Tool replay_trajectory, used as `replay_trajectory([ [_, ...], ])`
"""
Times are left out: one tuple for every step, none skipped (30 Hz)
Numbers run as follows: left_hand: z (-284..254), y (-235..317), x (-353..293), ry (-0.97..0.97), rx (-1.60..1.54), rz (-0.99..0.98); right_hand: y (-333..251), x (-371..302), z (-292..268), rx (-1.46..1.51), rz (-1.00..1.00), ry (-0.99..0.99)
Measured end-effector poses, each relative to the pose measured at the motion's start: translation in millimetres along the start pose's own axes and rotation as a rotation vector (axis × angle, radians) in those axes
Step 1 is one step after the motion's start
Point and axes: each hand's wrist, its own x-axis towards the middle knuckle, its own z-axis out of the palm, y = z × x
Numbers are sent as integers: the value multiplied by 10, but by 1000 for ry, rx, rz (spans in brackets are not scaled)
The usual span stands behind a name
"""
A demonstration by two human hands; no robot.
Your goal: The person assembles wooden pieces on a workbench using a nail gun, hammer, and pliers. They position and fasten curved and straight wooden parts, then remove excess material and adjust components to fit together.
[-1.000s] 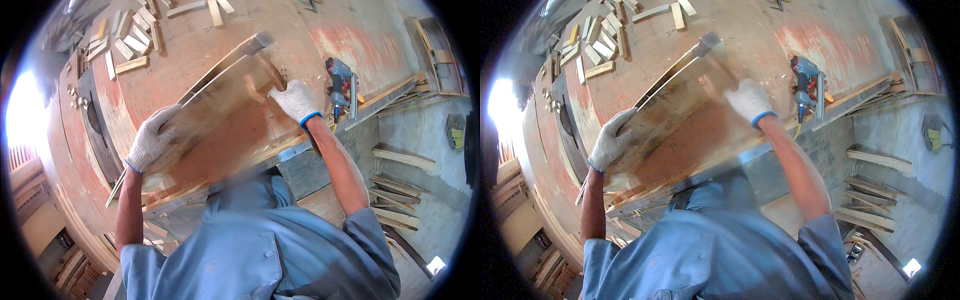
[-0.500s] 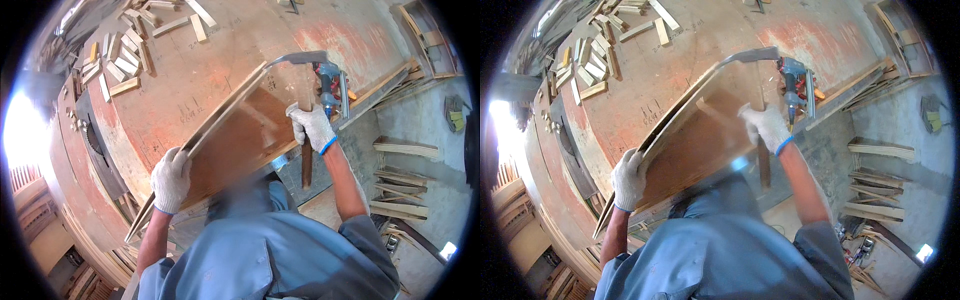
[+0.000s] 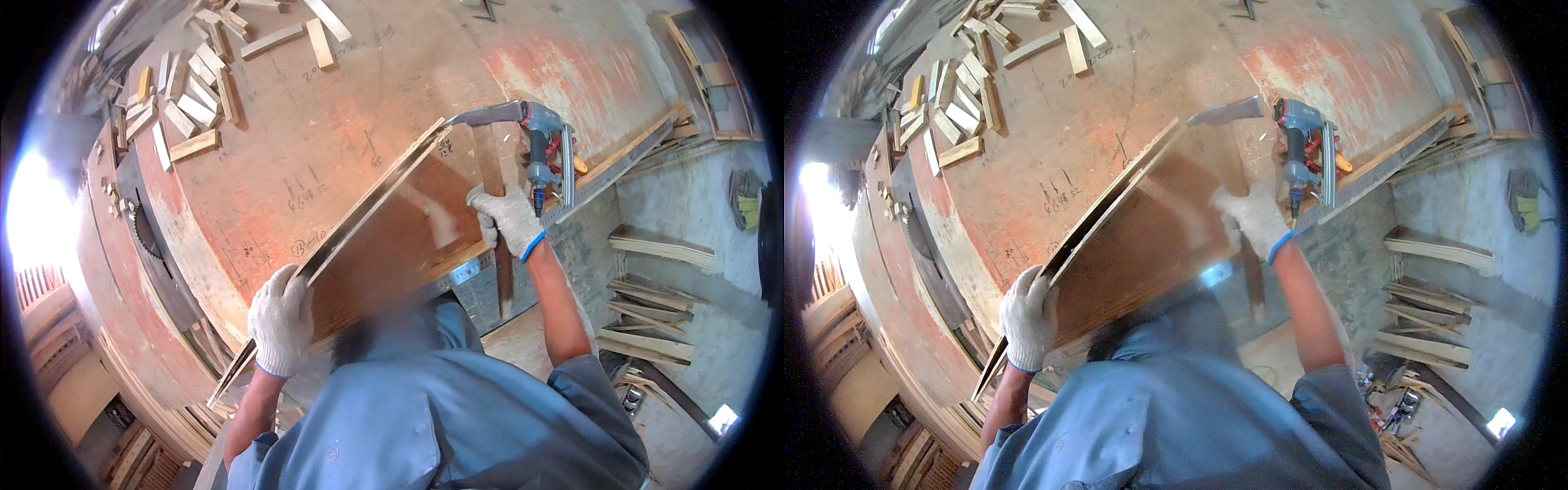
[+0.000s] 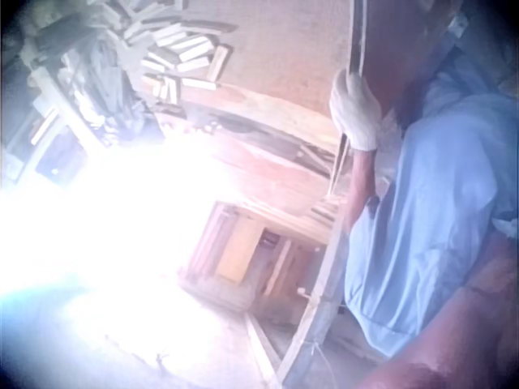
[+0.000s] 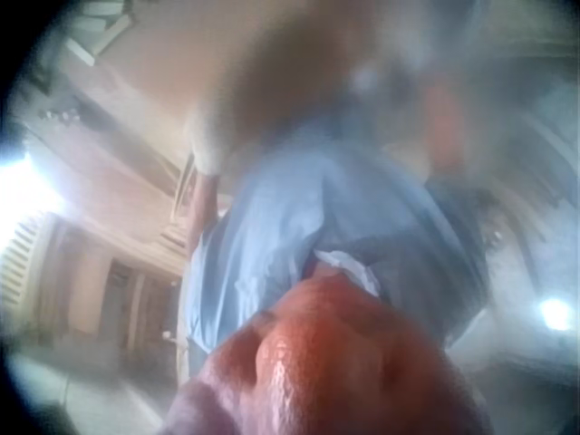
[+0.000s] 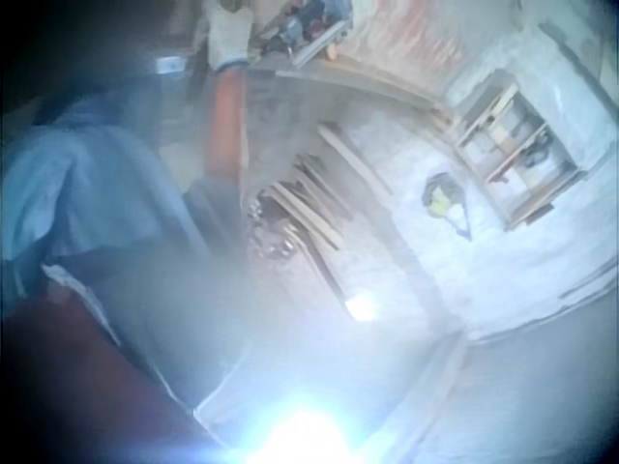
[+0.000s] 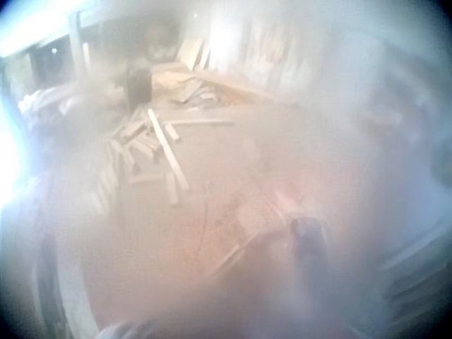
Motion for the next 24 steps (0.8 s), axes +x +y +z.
replay_trajectory([
  [11,4,-5,-2,-4,1,32,21,29,-39,6,-12],
  [20,8,-8,-5,-7,2,50,37,44,-77,13,-23],
  [11,23,-18,-8,-10,0,27,33,33,-48,26,-54],
  [-4,51,-22,-12,-12,-1,32,66,8,-112,45,-48],
  [-24,73,-26,-16,-14,-1,46,108,-23,-176,63,-42],
  [-40,93,-20,-29,-16,-7,54,148,-63,-239,77,-30],
  [-59,109,-15,-43,-17,-13,60,187,-83,-262,66,-50],
  [-81,117,6,-57,-18,-18,92,244,-81,-256,71,-56],
  [-110,91,76,-41,-26,-10,143,310,-67,-248,76,-62],
  [-109,29,138,-30,-38,-5,156,357,-54,-239,82,-68],
  [-113,-59,200,-20,-49,1,129,381,-58,-247,55,-73],
  [-111,-154,233,-10,-62,2,68,386,-49,-259,30,-81],
  [-109,-244,263,-28,-67,11,0,392,-40,-270,5,-89],
  [-122,-309,321,-20,-97,9,-85,437,-33,-332,38,-101],
  [-161,-366,396,-57,-151,-30,-212,501,-48,-392,70,-106],
  [-198,-422,483,-94,-202,-65,-325,553,-64,-449,100,-110],
  [-217,-477,572,-103,-214,-76,-434,566,-24,-434,49,-92],
  [-227,-548,657,-130,-245,-87,-572,567,31,-446,39,-77],
  [-232,-627,725,-162,-274,-98,-691,562,92,-455,33,-64],
  [-237,-713,781,-194,-302,-109,-743,586,119,-465,27,-49],
  [-181,-828,807,-172,-351,-88,-762,651,108,-497,37,-74],
  [-168,-899,835,-195,-372,-103,-803,671,123,-517,41,-82],
  [-159,-958,860,-219,-393,-118,-877,671,158,-537,46,-91],
  [-141,-1019,891,-242,-413,-133,-919,699,183,-556,50,-98],
])
